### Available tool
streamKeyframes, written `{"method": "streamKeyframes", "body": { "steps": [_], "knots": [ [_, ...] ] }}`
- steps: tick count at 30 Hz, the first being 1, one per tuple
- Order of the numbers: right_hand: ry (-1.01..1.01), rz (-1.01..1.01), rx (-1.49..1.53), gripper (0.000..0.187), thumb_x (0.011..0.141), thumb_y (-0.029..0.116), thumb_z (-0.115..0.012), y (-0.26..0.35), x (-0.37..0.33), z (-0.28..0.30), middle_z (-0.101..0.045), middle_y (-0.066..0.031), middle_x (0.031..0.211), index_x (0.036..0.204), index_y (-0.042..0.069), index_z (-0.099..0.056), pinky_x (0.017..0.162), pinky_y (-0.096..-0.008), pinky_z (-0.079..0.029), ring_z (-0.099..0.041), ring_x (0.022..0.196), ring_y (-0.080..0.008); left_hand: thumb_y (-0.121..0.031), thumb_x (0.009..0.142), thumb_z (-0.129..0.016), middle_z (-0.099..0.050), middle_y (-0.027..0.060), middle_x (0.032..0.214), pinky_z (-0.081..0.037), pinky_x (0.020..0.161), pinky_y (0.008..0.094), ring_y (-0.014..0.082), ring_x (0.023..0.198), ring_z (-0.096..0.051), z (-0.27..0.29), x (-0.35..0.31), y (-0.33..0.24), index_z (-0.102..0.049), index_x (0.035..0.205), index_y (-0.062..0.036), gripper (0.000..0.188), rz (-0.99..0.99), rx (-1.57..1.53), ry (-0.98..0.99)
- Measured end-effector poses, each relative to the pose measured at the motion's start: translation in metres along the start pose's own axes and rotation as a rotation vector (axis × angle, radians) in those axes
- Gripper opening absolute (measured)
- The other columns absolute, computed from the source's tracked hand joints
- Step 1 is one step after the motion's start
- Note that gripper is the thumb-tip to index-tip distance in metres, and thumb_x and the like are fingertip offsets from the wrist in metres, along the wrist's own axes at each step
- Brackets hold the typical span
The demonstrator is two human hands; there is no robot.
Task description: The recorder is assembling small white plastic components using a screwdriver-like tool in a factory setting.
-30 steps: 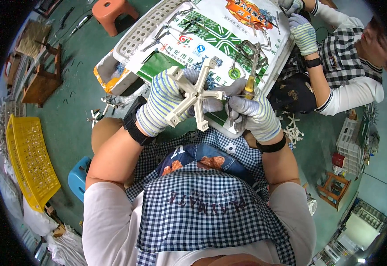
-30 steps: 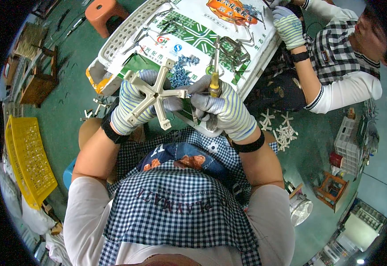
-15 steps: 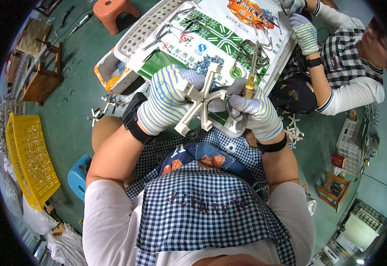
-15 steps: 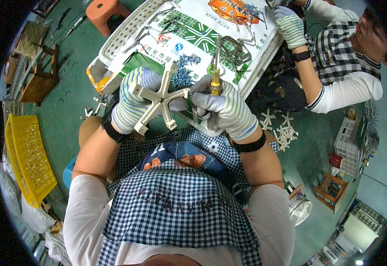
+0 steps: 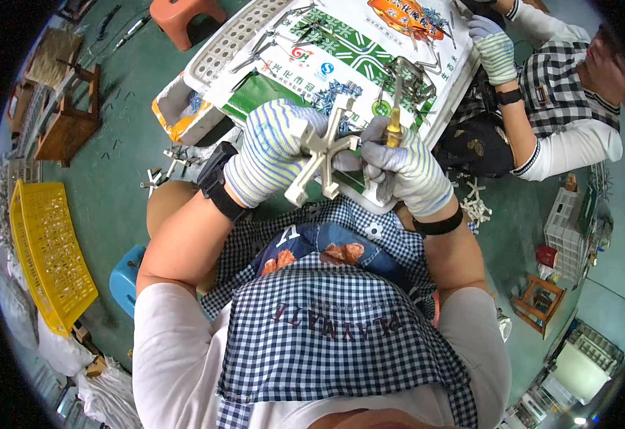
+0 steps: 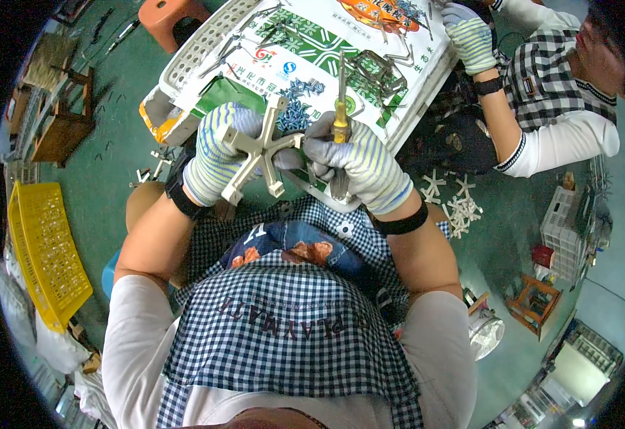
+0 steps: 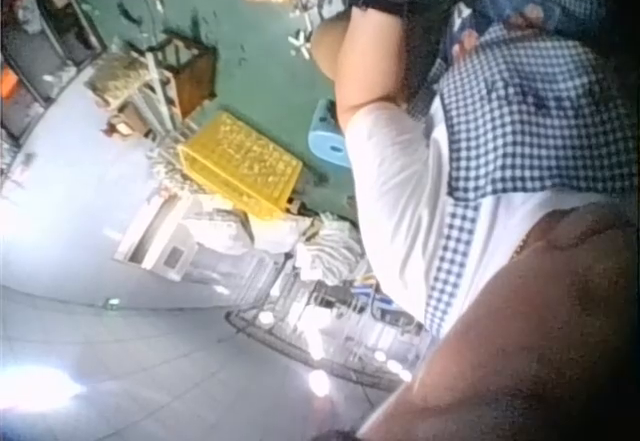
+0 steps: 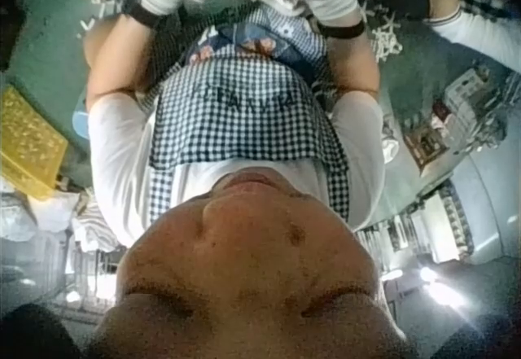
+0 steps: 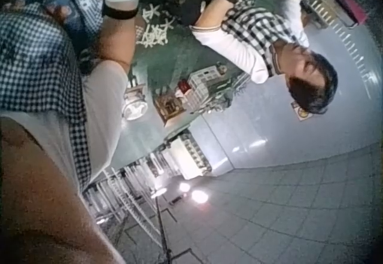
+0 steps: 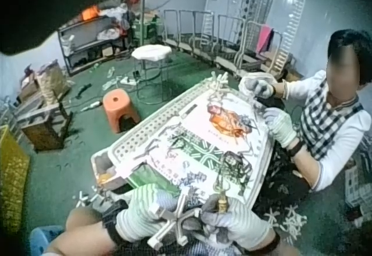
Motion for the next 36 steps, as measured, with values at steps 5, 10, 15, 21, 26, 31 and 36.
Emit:
{"method": "streamKeyframes", "body": {
  "steps": [5,10,15,21,26,31,36],
  "knots": [
    [0.051,-0.044,0.034,0.019,0.087,0.011,-0.075,-0.004,0.008,0.011,-0.064,-0.0018,0.077,0.101,0.002,-0.066,0.059,-0.0214,-0.048,-0.059,0.065,-0.0084,-0.034,0.069,-0.089,-0.067,0.0068,0.071,-0.05,0.058,0.0353,0.0265,0.063,-0.065,-0.02,-0.019,0.036,-0.074,0.092,-0.0096,0.037,0.115,0.045,0.137],
    [0.018,-0.003,0.009,0.025,0.091,0.016,-0.073,-0.002,0.0,0.011,-0.064,-0.0023,0.079,0.109,0.001,-0.065,0.059,-0.0213,-0.048,-0.061,0.066,-0.0092,-0.025,0.075,-0.089,-0.074,0.0037,0.079,-0.054,0.064,0.0299,0.0152,0.071,-0.069,-0.041,-0.04,0.046,-0.075,0.09,-0.0076,0.026,0.226,-0.062,0.133],
    [-0.009,0.039,-0.009,0.046,0.096,0.027,-0.067,0.01,-0.003,0.019,-0.065,-0.0064,0.087,0.128,-0.003,-0.053,0.059,-0.02,-0.046,-0.059,0.068,-0.0076,-0.009,0.078,-0.086,-0.075,0.0028,0.091,-0.057,0.074,0.0278,0.0121,0.084,-0.071,-0.026,-0.021,0.02,-0.073,0.1,-0.0042,0.026,0.561,-0.649,-0.03],
    [-0.25,0.371,-0.382,0.047,0.104,0.031,-0.055,0.033,-0.018,0.021,-0.065,-0.0043,0.099,0.138,0.0,-0.047,0.061,-0.018,-0.044,-0.05,0.067,-0.0031,-0.011,0.081,-0.082,-0.073,0.0039,0.102,-0.058,0.081,0.0308,0.0171,0.091,-0.07,-0.011,-0.032,0.043,-0.068,0.109,-0.0046,0.032,0.44,-0.37,-0.009],
    [-0.321,0.576,-0.989,0.033,0.101,0.025,-0.059,0.04,-0.035,0.022,-0.072,-0.0108,0.1,0.127,0.005,-0.064,0.07,-0.0278,-0.053,-0.067,0.078,-0.0168,-0.011,0.082,-0.079,-0.074,0.004,0.102,-0.057,0.08,0.0313,0.0184,0.093,-0.071,-0.001,-0.019,0.041,-0.069,0.115,-0.0065,0.035,0.373,-0.326,0.002],
    [-0.185,0.678,-1.504,0.028,0.091,0.017,-0.067,0.072,-0.048,-0.009,-0.072,-0.0138,0.096,0.118,0.012,-0.071,0.071,-0.0372,-0.056,-0.071,0.084,-0.0295,-0.015,0.082,-0.08,-0.076,0.0078,0.098,-0.057,0.082,0.0323,0.0198,0.086,-0.072,0.009,-0.014,0.026,-0.071,0.113,-0.0047,0.035,0.36,-0.262,0.034],
    [-0.207,0.653,-1.783,0.03,0.088,0.019,-0.067,0.08,-0.047,-0.024,-0.067,-0.0069,0.083,0.118,0.019,-0.071,0.061,-0.0374,-0.051,-0.066,0.072,-0.0257,-0.019,0.082,-0.081,-0.076,0.0086,0.101,-0.056,0.083,0.0313,0.0184,0.088,-0.072,0.005,-0.015,0.029,-0.071,0.116,-0.0042,0.039,0.327,-0.253,0.069]
  ]
}}
Point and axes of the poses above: each hand's wrist, its own x-axis towards the middle knuckle, its own z-axis out of the back of the hand, y = z × x, the point moved 3 cm from there along x, towards the middle knuckle
